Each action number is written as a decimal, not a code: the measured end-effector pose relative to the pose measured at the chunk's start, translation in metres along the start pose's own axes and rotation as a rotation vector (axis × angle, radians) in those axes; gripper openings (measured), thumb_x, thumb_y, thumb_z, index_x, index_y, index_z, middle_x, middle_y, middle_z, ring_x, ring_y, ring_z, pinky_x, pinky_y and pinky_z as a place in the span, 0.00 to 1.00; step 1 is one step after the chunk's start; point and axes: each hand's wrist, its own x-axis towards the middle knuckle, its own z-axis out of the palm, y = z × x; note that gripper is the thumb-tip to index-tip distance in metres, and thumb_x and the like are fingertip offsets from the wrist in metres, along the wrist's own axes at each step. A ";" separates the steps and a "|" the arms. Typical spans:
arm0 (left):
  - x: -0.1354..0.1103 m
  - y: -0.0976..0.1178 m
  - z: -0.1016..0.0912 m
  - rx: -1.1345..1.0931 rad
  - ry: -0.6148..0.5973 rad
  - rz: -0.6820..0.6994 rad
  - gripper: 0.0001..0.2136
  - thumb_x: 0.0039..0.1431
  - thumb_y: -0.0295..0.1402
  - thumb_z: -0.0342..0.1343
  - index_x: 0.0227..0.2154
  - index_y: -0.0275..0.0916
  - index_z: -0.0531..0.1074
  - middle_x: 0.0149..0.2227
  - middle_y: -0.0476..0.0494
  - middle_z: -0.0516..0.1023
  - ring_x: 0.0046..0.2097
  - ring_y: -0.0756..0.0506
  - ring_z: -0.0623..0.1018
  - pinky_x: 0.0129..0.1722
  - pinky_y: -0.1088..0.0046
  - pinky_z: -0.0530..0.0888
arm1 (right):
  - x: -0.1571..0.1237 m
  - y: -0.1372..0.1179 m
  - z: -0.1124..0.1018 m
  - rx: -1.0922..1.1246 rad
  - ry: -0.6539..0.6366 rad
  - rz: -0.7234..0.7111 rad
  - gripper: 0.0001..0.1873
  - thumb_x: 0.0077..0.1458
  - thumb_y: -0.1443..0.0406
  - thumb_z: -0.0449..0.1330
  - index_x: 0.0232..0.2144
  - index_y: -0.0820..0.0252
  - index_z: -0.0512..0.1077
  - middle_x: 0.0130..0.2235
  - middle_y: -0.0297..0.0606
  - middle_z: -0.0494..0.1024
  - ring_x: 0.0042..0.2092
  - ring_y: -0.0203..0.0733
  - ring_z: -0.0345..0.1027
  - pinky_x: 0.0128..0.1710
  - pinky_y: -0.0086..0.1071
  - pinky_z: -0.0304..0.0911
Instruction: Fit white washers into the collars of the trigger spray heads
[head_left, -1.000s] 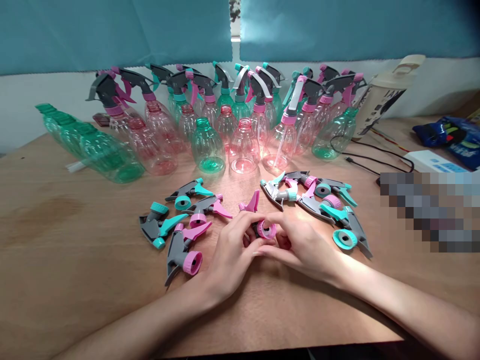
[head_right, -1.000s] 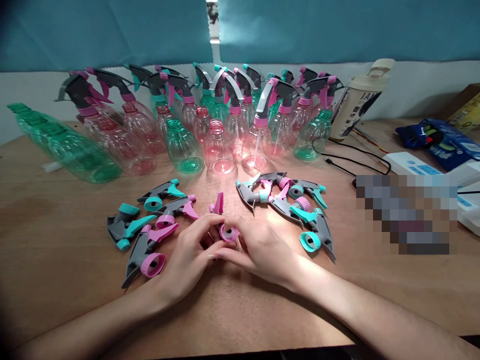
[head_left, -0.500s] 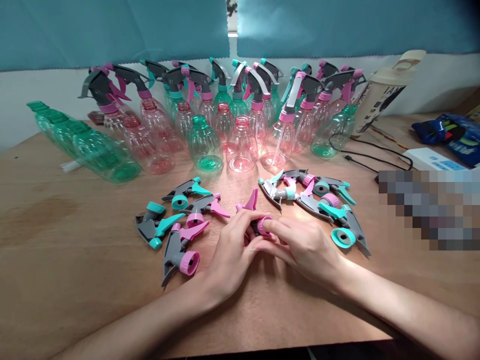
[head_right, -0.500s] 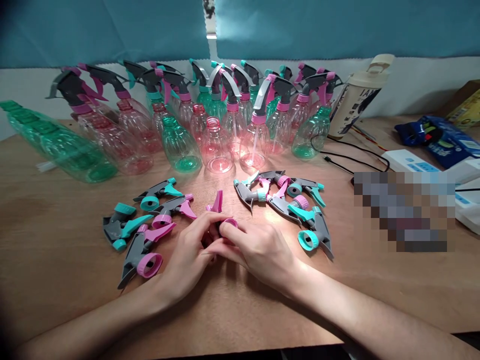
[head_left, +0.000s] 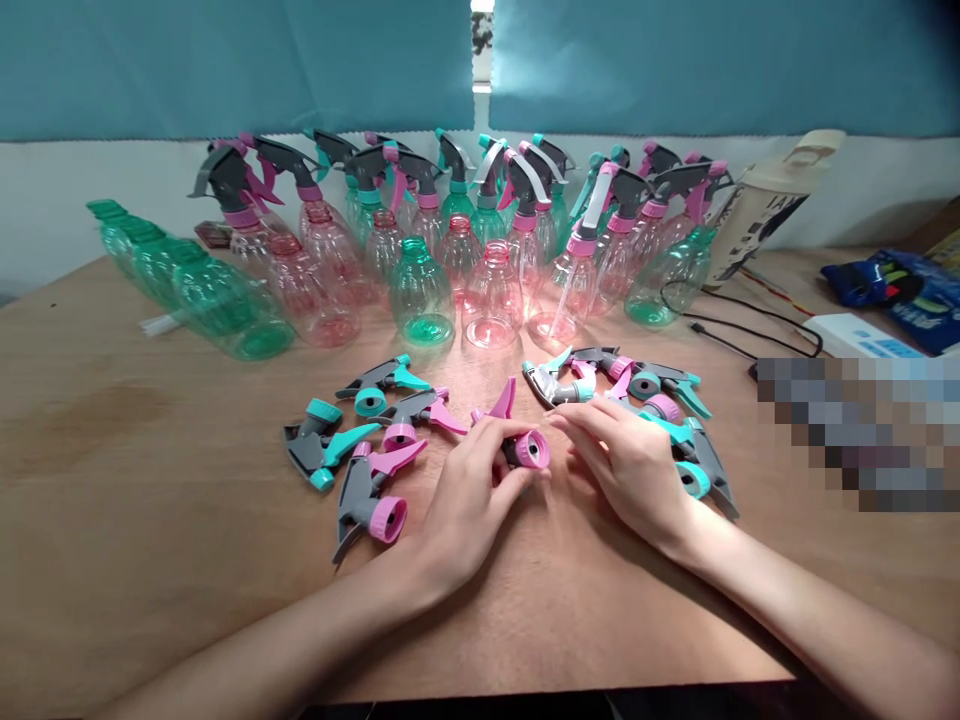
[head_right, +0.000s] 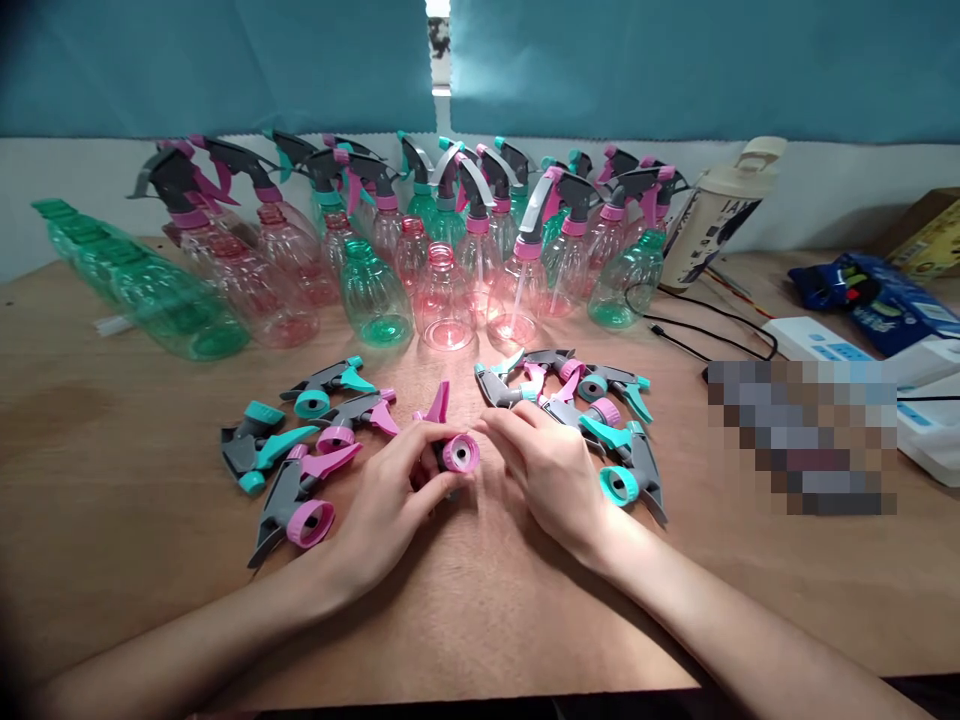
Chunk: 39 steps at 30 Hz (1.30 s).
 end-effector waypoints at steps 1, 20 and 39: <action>0.000 0.000 0.000 0.000 0.002 0.004 0.09 0.60 0.26 0.55 0.43 0.39 0.70 0.38 0.49 0.73 0.33 0.50 0.71 0.36 0.73 0.68 | 0.001 0.000 0.000 0.034 0.013 -0.012 0.09 0.64 0.67 0.51 0.34 0.60 0.71 0.31 0.38 0.74 0.31 0.37 0.67 0.30 0.30 0.64; 0.000 -0.008 -0.001 0.023 0.043 0.076 0.11 0.60 0.26 0.57 0.45 0.42 0.70 0.39 0.49 0.75 0.35 0.49 0.72 0.37 0.73 0.68 | 0.002 -0.003 -0.006 0.169 -0.074 -0.015 0.08 0.57 0.68 0.57 0.36 0.60 0.77 0.28 0.38 0.75 0.29 0.38 0.67 0.30 0.33 0.66; 0.000 0.000 -0.002 -0.058 -0.051 0.103 0.14 0.58 0.22 0.56 0.46 0.40 0.70 0.41 0.48 0.75 0.38 0.48 0.73 0.39 0.73 0.69 | -0.002 0.001 -0.002 0.539 -0.144 0.179 0.04 0.57 0.65 0.59 0.35 0.60 0.71 0.26 0.32 0.72 0.26 0.33 0.67 0.26 0.27 0.64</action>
